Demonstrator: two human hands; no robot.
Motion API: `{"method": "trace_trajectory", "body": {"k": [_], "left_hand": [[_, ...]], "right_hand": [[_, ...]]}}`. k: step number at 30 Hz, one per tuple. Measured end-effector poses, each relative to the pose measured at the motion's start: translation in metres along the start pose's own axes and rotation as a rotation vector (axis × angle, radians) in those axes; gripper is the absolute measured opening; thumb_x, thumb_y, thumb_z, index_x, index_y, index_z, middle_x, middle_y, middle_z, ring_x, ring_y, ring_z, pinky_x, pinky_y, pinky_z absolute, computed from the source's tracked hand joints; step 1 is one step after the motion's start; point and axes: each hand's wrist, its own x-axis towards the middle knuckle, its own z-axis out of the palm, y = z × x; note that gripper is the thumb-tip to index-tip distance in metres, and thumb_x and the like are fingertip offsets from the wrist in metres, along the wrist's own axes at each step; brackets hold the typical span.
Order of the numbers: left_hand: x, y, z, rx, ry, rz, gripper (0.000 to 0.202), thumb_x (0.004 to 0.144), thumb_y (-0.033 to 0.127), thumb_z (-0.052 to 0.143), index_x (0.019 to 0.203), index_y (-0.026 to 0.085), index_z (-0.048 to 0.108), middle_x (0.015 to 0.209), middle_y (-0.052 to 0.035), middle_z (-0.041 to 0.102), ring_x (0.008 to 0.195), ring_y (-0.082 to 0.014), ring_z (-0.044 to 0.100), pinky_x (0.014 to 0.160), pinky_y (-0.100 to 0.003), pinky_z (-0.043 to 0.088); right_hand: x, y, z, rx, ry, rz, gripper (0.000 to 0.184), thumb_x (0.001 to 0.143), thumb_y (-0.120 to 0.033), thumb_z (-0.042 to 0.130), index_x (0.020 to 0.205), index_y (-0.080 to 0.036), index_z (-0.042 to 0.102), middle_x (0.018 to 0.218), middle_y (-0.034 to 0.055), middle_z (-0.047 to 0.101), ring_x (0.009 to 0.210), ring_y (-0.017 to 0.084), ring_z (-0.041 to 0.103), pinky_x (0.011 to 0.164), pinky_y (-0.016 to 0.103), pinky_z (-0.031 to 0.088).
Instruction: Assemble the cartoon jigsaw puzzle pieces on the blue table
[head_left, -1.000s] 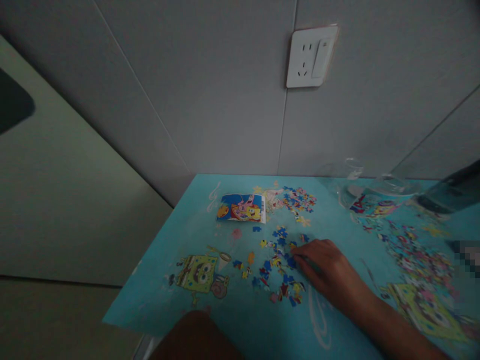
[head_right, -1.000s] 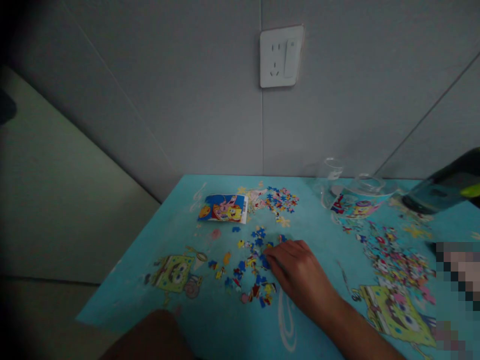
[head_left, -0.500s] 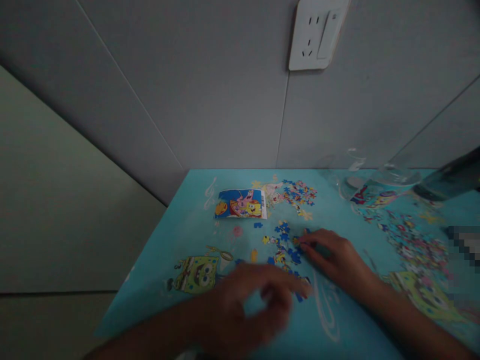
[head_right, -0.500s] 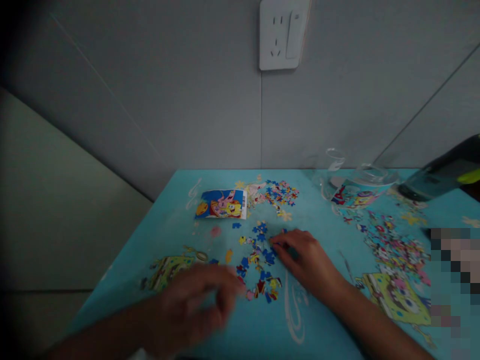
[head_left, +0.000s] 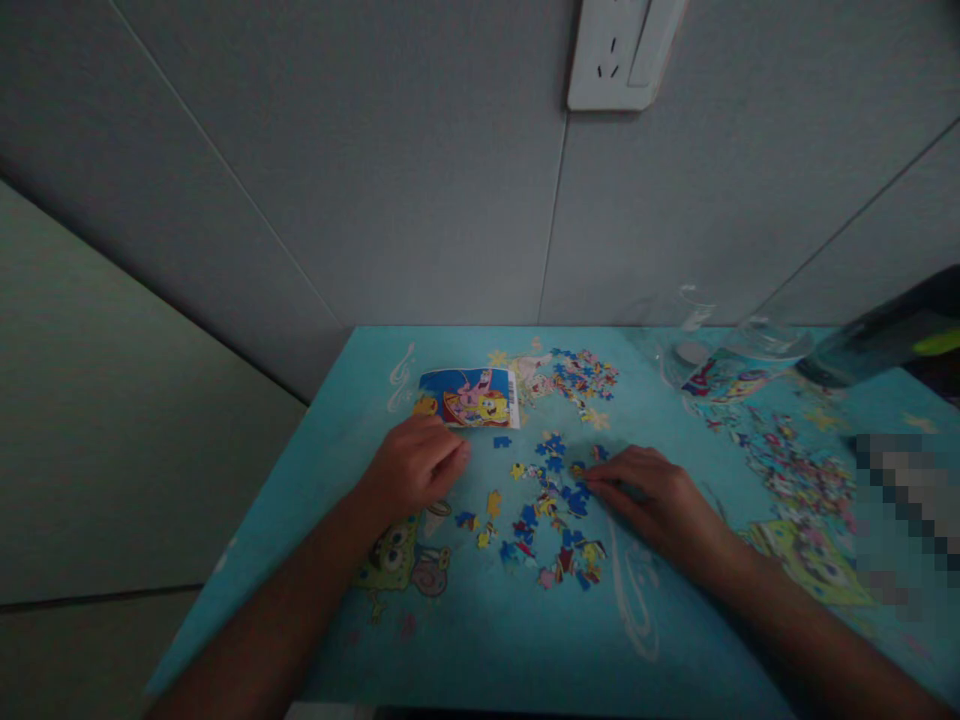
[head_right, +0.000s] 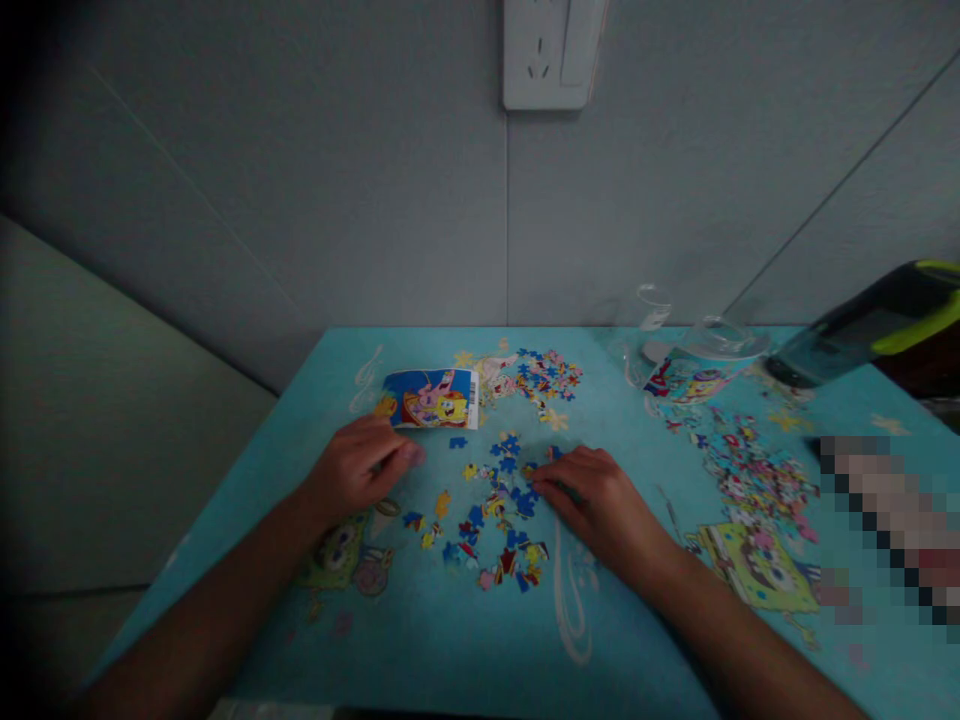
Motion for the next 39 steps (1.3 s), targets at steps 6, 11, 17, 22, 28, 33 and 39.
{"method": "trace_trajectory", "body": {"k": [6, 11, 17, 22, 28, 33, 39], "left_hand": [[-0.004, 0.0, -0.004, 0.014, -0.008, 0.081, 0.022, 0.095, 0.018, 0.055, 0.074, 0.019, 0.061, 0.064, 0.001, 0.053, 0.063, -0.0153, 0.047, 0.068, -0.034, 0.039], [-0.005, -0.002, 0.0, 0.012, -0.04, 0.097, 0.025, 0.095, 0.018, 0.054, 0.071, 0.019, 0.059, 0.063, 0.0013, 0.051, 0.064, -0.0151, 0.046, 0.067, -0.034, 0.038], [-0.001, -0.004, -0.005, 0.043, 0.007, 0.074, 0.027, 0.097, 0.019, 0.053, 0.072, 0.019, 0.063, 0.06, 0.0003, 0.054, 0.061, -0.0151, 0.046, 0.065, -0.034, 0.037], [-0.005, -0.011, -0.002, 0.013, -0.009, 0.067, 0.026, 0.097, 0.018, 0.054, 0.073, 0.018, 0.063, 0.063, 0.0001, 0.055, 0.063, -0.0151, 0.046, 0.066, -0.034, 0.036], [-0.013, -0.01, 0.008, -0.023, -0.011, 0.078, 0.027, 0.096, 0.016, 0.056, 0.069, 0.018, 0.056, 0.062, 0.0012, 0.049, 0.064, -0.0148, 0.043, 0.068, -0.034, 0.035], [-0.013, -0.009, 0.012, -0.014, -0.022, 0.037, 0.03, 0.099, 0.017, 0.051, 0.07, 0.018, 0.055, 0.063, 0.0009, 0.05, 0.065, -0.0149, 0.046, 0.072, -0.034, 0.038], [-0.01, -0.013, 0.013, 0.008, -0.019, 0.049, 0.03, 0.1, 0.02, 0.051, 0.072, 0.018, 0.059, 0.063, 0.0002, 0.053, 0.065, -0.0151, 0.048, 0.071, -0.033, 0.039]], "right_hand": [[-0.001, 0.004, 0.005, -0.011, -0.02, -0.006, 0.013, 0.1, -0.029, 0.06, 0.103, -0.024, 0.072, 0.095, 0.0038, 0.076, 0.089, 0.02, 0.07, 0.086, 0.04, 0.052], [-0.001, 0.001, 0.006, -0.01, -0.028, -0.008, 0.012, 0.099, -0.027, 0.06, 0.101, -0.023, 0.071, 0.094, 0.004, 0.075, 0.088, 0.02, 0.069, 0.085, 0.04, 0.05], [-0.004, -0.01, 0.008, 0.034, -0.074, -0.018, 0.012, 0.1, -0.025, 0.059, 0.103, -0.024, 0.071, 0.096, 0.0044, 0.075, 0.09, 0.021, 0.069, 0.087, 0.04, 0.048], [-0.004, -0.007, 0.014, 0.058, -0.071, -0.021, 0.013, 0.1, -0.028, 0.06, 0.107, -0.024, 0.071, 0.097, 0.0032, 0.076, 0.09, 0.021, 0.07, 0.087, 0.04, 0.048], [0.0, 0.003, 0.017, 0.028, -0.008, -0.042, 0.015, 0.101, -0.029, 0.059, 0.107, -0.023, 0.071, 0.093, 0.0043, 0.075, 0.087, 0.021, 0.069, 0.084, 0.038, 0.048], [0.003, 0.011, 0.017, 0.032, 0.019, -0.019, 0.012, 0.101, -0.028, 0.06, 0.106, -0.025, 0.071, 0.094, 0.0017, 0.075, 0.088, 0.02, 0.069, 0.086, 0.039, 0.047], [0.006, 0.015, 0.009, -0.025, 0.063, -0.032, 0.012, 0.101, -0.029, 0.06, 0.105, -0.025, 0.07, 0.099, 0.0032, 0.076, 0.091, 0.022, 0.069, 0.087, 0.04, 0.046]]}}
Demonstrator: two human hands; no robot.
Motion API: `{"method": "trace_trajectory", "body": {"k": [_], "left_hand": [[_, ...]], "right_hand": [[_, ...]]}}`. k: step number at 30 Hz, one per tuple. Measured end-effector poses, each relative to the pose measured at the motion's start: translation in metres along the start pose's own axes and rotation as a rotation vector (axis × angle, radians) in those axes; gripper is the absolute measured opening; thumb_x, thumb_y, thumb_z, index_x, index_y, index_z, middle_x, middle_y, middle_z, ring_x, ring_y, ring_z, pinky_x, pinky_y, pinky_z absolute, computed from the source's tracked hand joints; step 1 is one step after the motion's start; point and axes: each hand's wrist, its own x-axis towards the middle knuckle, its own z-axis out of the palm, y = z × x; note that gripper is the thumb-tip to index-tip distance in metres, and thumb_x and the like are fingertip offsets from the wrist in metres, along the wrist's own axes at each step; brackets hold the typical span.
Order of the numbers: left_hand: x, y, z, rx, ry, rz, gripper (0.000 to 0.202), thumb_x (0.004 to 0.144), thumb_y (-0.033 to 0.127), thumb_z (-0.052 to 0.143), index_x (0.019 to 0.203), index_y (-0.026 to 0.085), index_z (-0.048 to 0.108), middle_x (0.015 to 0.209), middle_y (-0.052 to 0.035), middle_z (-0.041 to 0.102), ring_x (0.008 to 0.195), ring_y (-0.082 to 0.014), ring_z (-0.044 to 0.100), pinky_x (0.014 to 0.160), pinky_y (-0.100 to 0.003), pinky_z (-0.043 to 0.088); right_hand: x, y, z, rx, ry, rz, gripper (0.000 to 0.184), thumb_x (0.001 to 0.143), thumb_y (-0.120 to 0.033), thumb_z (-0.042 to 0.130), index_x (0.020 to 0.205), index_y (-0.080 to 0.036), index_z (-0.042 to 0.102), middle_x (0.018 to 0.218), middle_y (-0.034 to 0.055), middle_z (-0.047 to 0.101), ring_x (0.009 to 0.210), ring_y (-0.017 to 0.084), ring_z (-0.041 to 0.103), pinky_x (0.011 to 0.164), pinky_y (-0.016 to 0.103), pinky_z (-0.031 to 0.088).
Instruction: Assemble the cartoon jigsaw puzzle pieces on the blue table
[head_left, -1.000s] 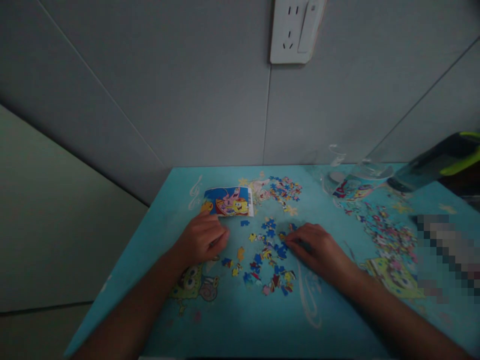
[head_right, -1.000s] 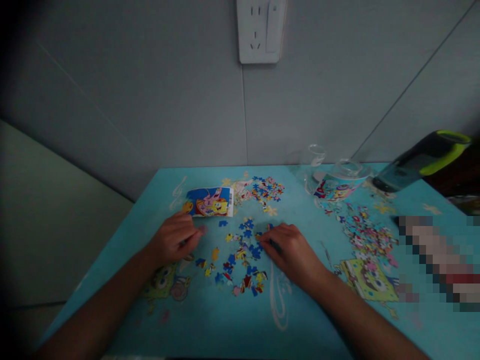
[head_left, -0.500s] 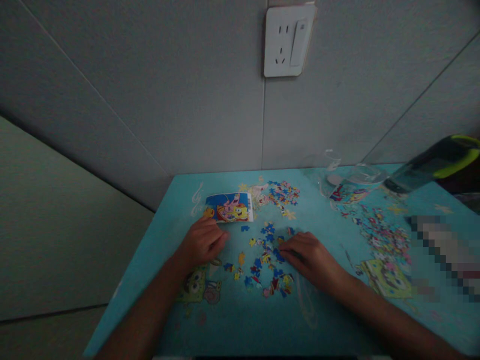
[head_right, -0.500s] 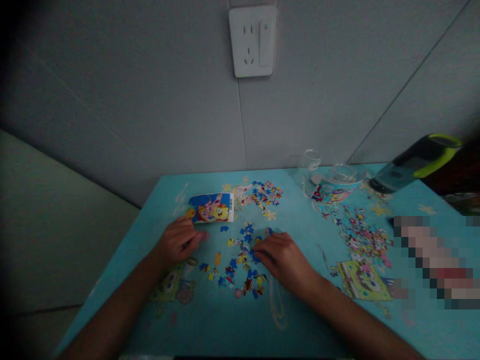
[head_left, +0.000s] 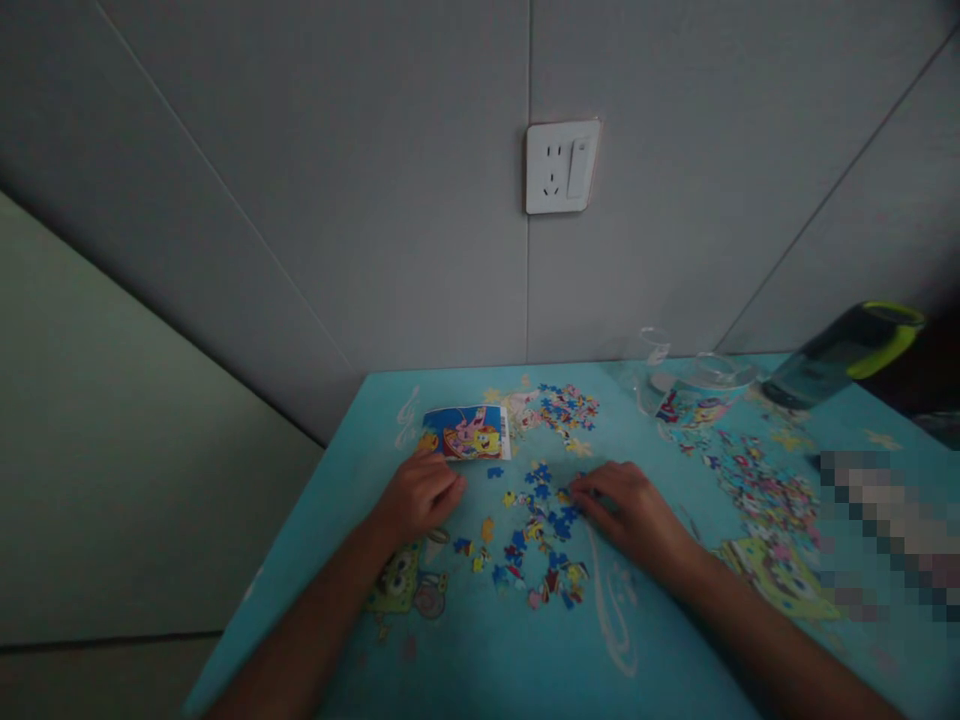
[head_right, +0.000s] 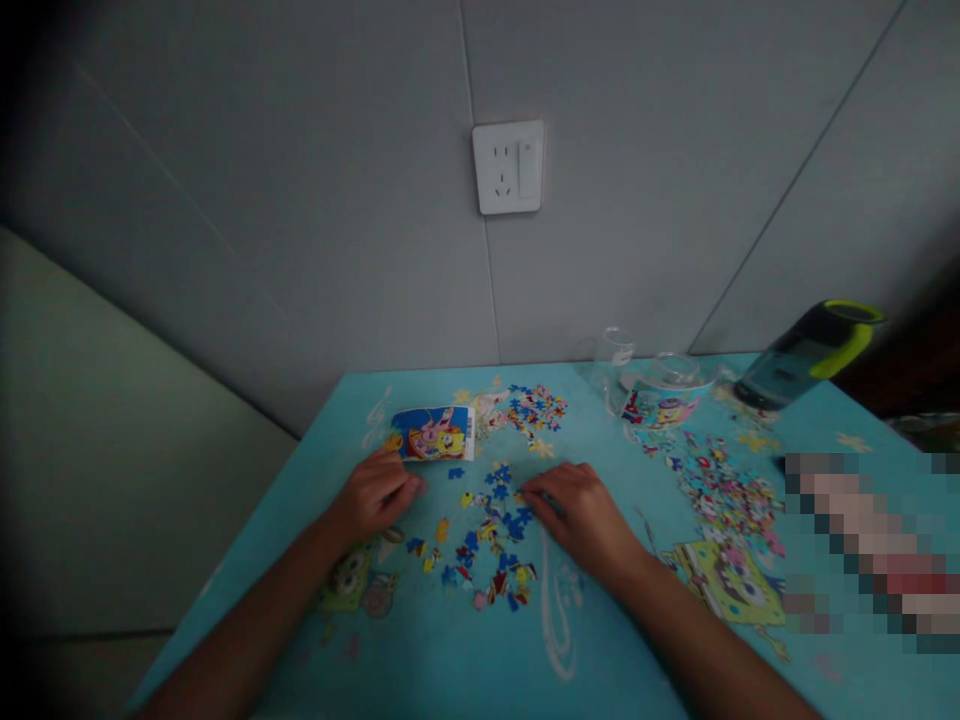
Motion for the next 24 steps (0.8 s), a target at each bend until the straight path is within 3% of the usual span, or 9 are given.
{"method": "trace_trajectory", "body": {"k": [8, 15, 19, 24], "left_hand": [[0.006, -0.002, -0.002, 0.059, 0.025, 0.023, 0.032, 0.102, 0.022, 0.049, 0.073, 0.019, 0.062, 0.064, -0.0006, 0.056, 0.065, -0.0147, 0.049, 0.073, -0.033, 0.04], [0.006, -0.002, 0.0, 0.089, 0.014, 0.043, 0.034, 0.102, 0.021, 0.048, 0.07, 0.019, 0.057, 0.063, -0.0002, 0.053, 0.064, -0.0149, 0.046, 0.069, -0.032, 0.037], [0.005, -0.002, -0.004, 0.093, 0.014, 0.056, 0.031, 0.102, 0.021, 0.049, 0.072, 0.019, 0.058, 0.064, -0.0002, 0.053, 0.065, -0.0154, 0.046, 0.07, -0.033, 0.038], [0.006, 0.002, -0.007, 0.09, 0.012, 0.068, 0.031, 0.1, 0.02, 0.05, 0.07, 0.019, 0.055, 0.065, 0.0, 0.051, 0.066, -0.0151, 0.045, 0.072, -0.033, 0.039]], "right_hand": [[0.0, -0.002, -0.002, -0.005, 0.032, -0.023, 0.011, 0.1, -0.024, 0.061, 0.104, -0.024, 0.071, 0.098, 0.0035, 0.076, 0.091, 0.022, 0.068, 0.087, 0.041, 0.046], [-0.002, -0.019, 0.012, 0.092, -0.129, -0.161, 0.011, 0.1, -0.028, 0.062, 0.107, -0.026, 0.071, 0.093, 0.0007, 0.075, 0.089, 0.02, 0.068, 0.089, 0.04, 0.044], [-0.004, -0.027, 0.014, 0.085, -0.193, -0.175, 0.012, 0.101, -0.029, 0.06, 0.104, -0.026, 0.071, 0.093, 0.0004, 0.075, 0.09, 0.02, 0.067, 0.096, 0.042, 0.041], [-0.004, -0.026, 0.016, 0.119, -0.218, -0.183, 0.01, 0.101, -0.029, 0.062, 0.102, -0.025, 0.071, 0.093, 0.0006, 0.075, 0.089, 0.019, 0.066, 0.092, 0.039, 0.042]]}}
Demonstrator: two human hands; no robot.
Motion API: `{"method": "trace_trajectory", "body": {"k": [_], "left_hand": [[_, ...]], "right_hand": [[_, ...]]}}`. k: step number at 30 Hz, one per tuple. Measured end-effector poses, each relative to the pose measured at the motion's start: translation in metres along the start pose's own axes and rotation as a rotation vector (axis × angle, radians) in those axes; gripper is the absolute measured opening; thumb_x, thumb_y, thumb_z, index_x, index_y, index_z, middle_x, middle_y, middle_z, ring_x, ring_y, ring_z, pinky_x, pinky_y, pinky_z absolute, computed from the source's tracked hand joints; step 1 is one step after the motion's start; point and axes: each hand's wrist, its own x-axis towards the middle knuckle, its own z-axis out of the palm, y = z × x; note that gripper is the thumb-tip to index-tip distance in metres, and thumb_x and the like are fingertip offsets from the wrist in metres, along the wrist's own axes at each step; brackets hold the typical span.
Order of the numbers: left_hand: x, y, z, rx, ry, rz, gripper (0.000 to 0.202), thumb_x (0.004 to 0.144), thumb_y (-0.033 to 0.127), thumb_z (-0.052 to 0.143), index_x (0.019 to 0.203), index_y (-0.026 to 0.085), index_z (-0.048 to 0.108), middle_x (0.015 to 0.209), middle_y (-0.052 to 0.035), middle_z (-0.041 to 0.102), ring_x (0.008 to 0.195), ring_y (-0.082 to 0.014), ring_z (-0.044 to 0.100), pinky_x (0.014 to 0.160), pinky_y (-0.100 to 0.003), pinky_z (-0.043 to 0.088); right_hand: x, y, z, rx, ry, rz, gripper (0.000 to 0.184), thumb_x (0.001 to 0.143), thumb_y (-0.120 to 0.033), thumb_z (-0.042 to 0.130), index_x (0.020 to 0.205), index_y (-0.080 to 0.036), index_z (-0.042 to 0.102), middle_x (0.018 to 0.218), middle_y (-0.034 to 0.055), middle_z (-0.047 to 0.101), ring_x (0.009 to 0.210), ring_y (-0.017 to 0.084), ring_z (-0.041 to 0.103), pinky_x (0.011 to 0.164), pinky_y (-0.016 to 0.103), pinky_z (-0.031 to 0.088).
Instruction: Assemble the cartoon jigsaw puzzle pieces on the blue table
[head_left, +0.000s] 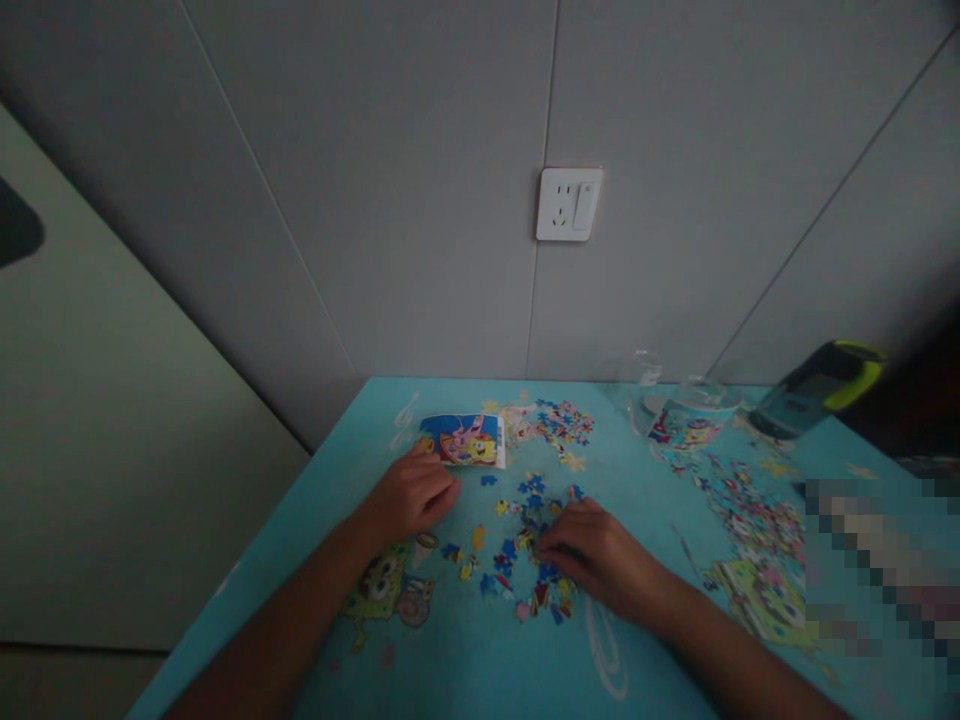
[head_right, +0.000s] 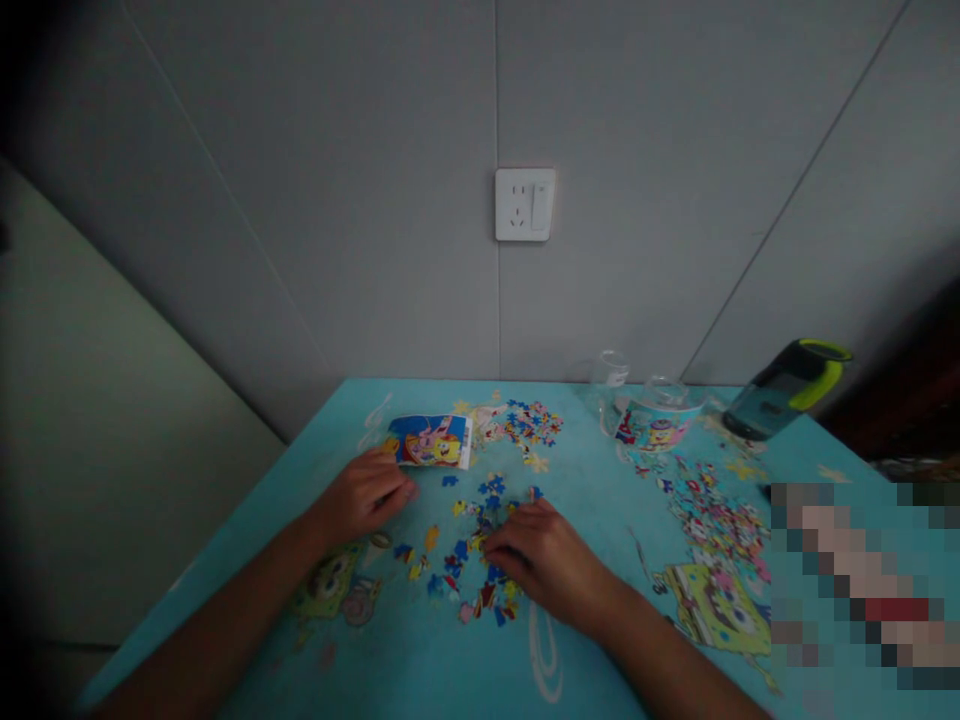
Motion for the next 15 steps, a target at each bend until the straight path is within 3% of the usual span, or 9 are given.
{"method": "trace_trajectory", "body": {"k": [15], "left_hand": [[0.003, 0.01, 0.0, 0.019, -0.033, 0.016, 0.033, 0.1, 0.02, 0.049, 0.069, 0.019, 0.057, 0.064, 0.0002, 0.053, 0.067, -0.015, 0.05, 0.075, -0.034, 0.042]], "right_hand": [[-0.001, -0.021, -0.003, 0.098, -0.057, -0.007, 0.009, 0.101, -0.029, 0.062, 0.099, -0.024, 0.069, 0.088, 0.0001, 0.073, 0.089, 0.018, 0.065, 0.091, 0.036, 0.043]]}}
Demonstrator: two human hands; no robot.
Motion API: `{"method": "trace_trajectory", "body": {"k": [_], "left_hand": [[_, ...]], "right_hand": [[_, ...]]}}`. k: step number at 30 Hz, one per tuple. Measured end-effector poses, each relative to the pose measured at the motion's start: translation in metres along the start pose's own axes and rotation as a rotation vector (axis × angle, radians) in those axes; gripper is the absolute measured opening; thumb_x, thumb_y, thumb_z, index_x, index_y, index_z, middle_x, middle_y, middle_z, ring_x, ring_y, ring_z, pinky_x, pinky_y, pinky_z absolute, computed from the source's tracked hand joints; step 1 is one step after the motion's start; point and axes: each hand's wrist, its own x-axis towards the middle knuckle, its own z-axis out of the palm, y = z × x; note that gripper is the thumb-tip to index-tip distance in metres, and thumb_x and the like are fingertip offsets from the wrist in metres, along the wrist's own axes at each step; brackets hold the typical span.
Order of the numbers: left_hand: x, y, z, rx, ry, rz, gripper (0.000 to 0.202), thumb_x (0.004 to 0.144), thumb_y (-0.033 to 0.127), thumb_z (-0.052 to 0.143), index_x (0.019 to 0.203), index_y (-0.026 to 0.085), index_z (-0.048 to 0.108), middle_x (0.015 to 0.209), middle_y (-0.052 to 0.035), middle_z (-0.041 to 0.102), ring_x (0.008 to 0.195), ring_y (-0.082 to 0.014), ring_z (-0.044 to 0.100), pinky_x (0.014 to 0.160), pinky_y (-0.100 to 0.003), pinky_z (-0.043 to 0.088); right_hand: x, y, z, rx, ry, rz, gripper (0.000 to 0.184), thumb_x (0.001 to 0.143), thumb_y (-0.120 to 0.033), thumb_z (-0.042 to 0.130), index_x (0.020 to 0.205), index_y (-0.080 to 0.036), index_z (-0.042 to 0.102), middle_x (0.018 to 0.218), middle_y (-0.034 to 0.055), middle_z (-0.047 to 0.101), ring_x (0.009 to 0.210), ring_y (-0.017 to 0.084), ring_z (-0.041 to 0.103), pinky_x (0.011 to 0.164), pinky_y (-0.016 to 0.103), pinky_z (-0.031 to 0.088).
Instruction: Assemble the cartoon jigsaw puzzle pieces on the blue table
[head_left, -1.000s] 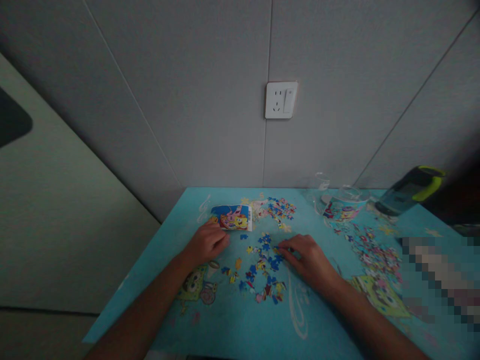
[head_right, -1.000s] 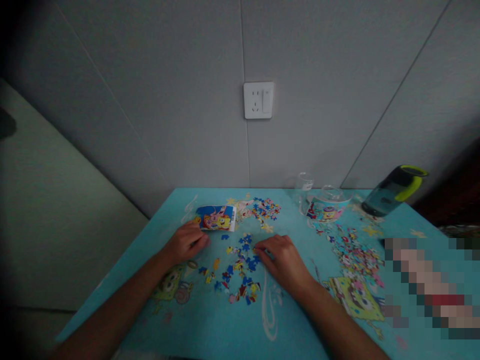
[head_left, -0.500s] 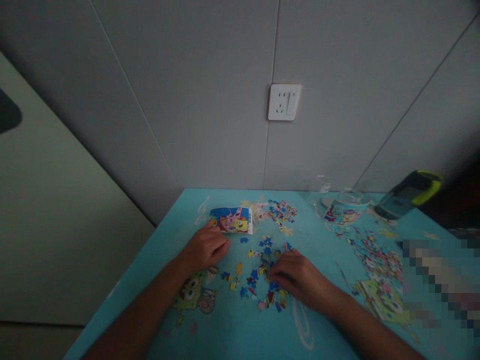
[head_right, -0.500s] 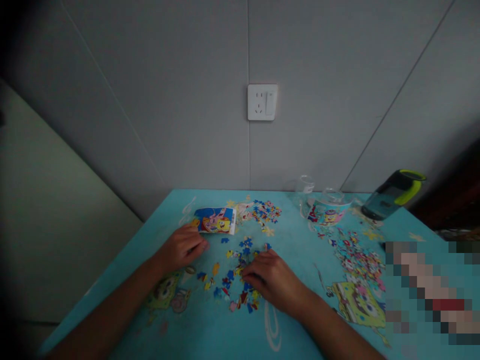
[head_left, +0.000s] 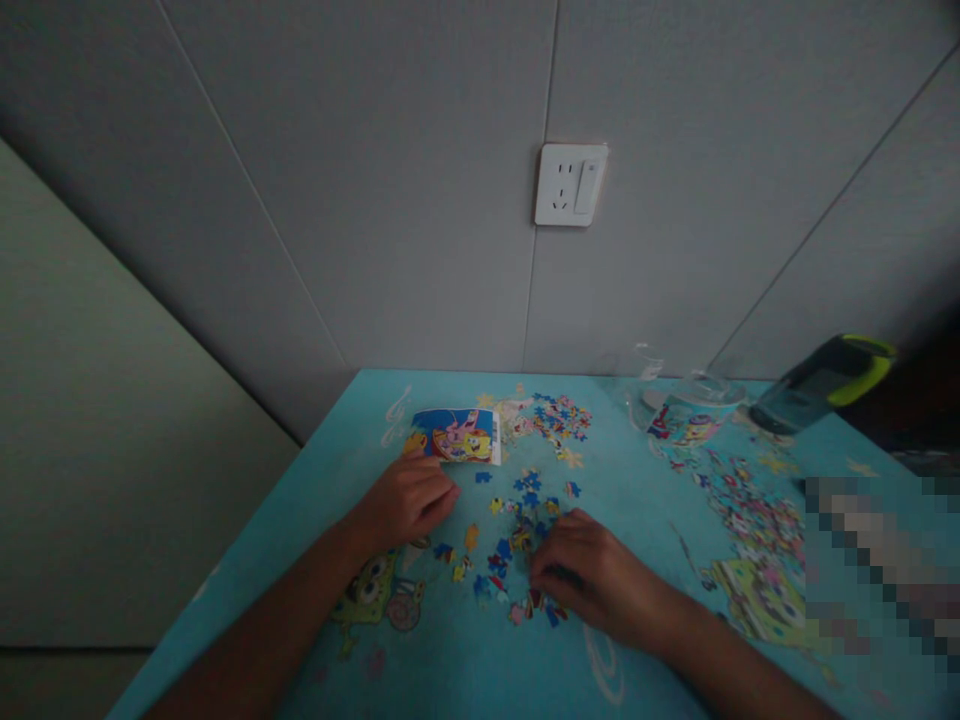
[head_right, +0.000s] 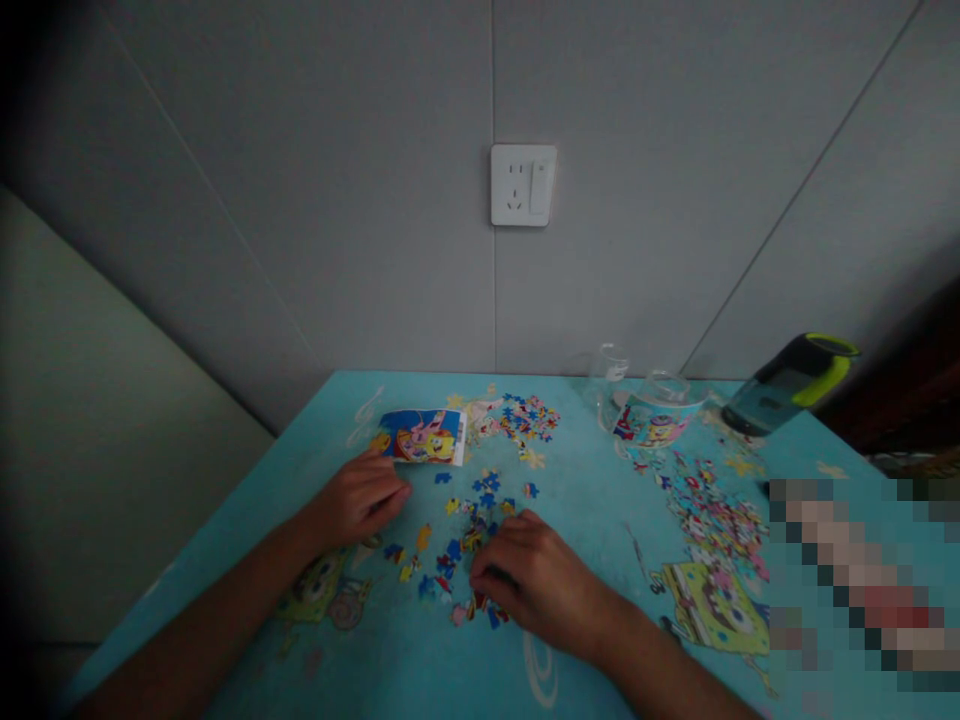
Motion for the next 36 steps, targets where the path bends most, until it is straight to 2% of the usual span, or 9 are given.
{"method": "trace_trajectory", "body": {"k": [5, 10, 13, 19, 25, 29, 36], "left_hand": [[0.001, 0.001, -0.001, -0.006, -0.003, 0.018, 0.033, 0.101, 0.02, 0.048, 0.069, 0.019, 0.056, 0.065, 0.0, 0.054, 0.066, -0.0148, 0.05, 0.075, -0.034, 0.042], [0.001, 0.002, 0.001, -0.023, -0.023, 0.015, 0.035, 0.101, 0.021, 0.047, 0.067, 0.018, 0.054, 0.064, -0.0003, 0.052, 0.066, -0.0151, 0.047, 0.072, -0.034, 0.039], [0.002, 0.004, 0.0, -0.029, -0.031, 0.016, 0.035, 0.102, 0.021, 0.047, 0.068, 0.018, 0.054, 0.064, -0.0004, 0.052, 0.066, -0.0149, 0.048, 0.072, -0.034, 0.039], [0.004, 0.01, -0.001, -0.036, -0.046, 0.046, 0.031, 0.1, 0.02, 0.048, 0.069, 0.018, 0.053, 0.065, -0.0003, 0.052, 0.066, -0.0151, 0.046, 0.07, -0.034, 0.037], [0.002, 0.012, -0.003, -0.043, -0.053, 0.049, 0.029, 0.1, 0.02, 0.049, 0.072, 0.018, 0.055, 0.067, -0.0004, 0.055, 0.067, -0.015, 0.047, 0.073, -0.035, 0.038], [0.002, 0.011, -0.004, -0.041, -0.04, 0.048, 0.029, 0.1, 0.02, 0.049, 0.072, 0.018, 0.056, 0.067, -0.0007, 0.056, 0.068, -0.0154, 0.048, 0.073, -0.035, 0.039], [-0.001, 0.008, -0.006, -0.043, -0.06, 0.046, 0.024, 0.099, 0.02, 0.052, 0.076, 0.019, 0.061, 0.072, -0.0023, 0.061, 0.07, -0.0168, 0.051, 0.072, -0.036, 0.039]], "right_hand": [[-0.001, 0.013, -0.008, -0.032, 0.091, -0.007, 0.01, 0.102, -0.029, 0.059, 0.1, -0.024, 0.068, 0.095, 0.0021, 0.073, 0.092, 0.019, 0.066, 0.091, 0.037, 0.045], [-0.004, 0.023, -0.02, -0.068, 0.221, 0.122, 0.011, 0.101, -0.032, 0.061, 0.1, -0.025, 0.071, 0.093, 0.0023, 0.074, 0.088, 0.019, 0.068, 0.087, 0.038, 0.049], [-0.004, 0.021, -0.019, -0.044, 0.247, 0.179, 0.013, 0.1, -0.031, 0.061, 0.1, -0.025, 0.073, 0.094, 0.0032, 0.076, 0.089, 0.02, 0.07, 0.086, 0.037, 0.052], [-0.003, 0.022, -0.012, -0.009, 0.218, 0.183, 0.015, 0.098, -0.025, 0.062, 0.106, -0.026, 0.074, 0.097, 0.0034, 0.078, 0.089, 0.02, 0.072, 0.086, 0.038, 0.056], [-0.007, 0.026, -0.021, -0.037, 0.216, 0.248, 0.016, 0.097, -0.025, 0.062, 0.106, -0.028, 0.075, 0.099, 0.0039, 0.078, 0.088, 0.02, 0.073, 0.081, 0.037, 0.059], [-0.009, 0.022, -0.03, 0.008, 0.133, 0.285, 0.016, 0.096, -0.024, 0.062, 0.103, -0.028, 0.076, 0.1, 0.0033, 0.078, 0.088, 0.02, 0.074, 0.082, 0.035, 0.06], [-0.015, 0.016, -0.04, 0.024, -0.037, 0.303, 0.017, 0.093, -0.02, 0.065, 0.1, -0.031, 0.078, 0.092, 0.0007, 0.076, 0.079, 0.017, 0.072, 0.073, 0.03, 0.059]]}}
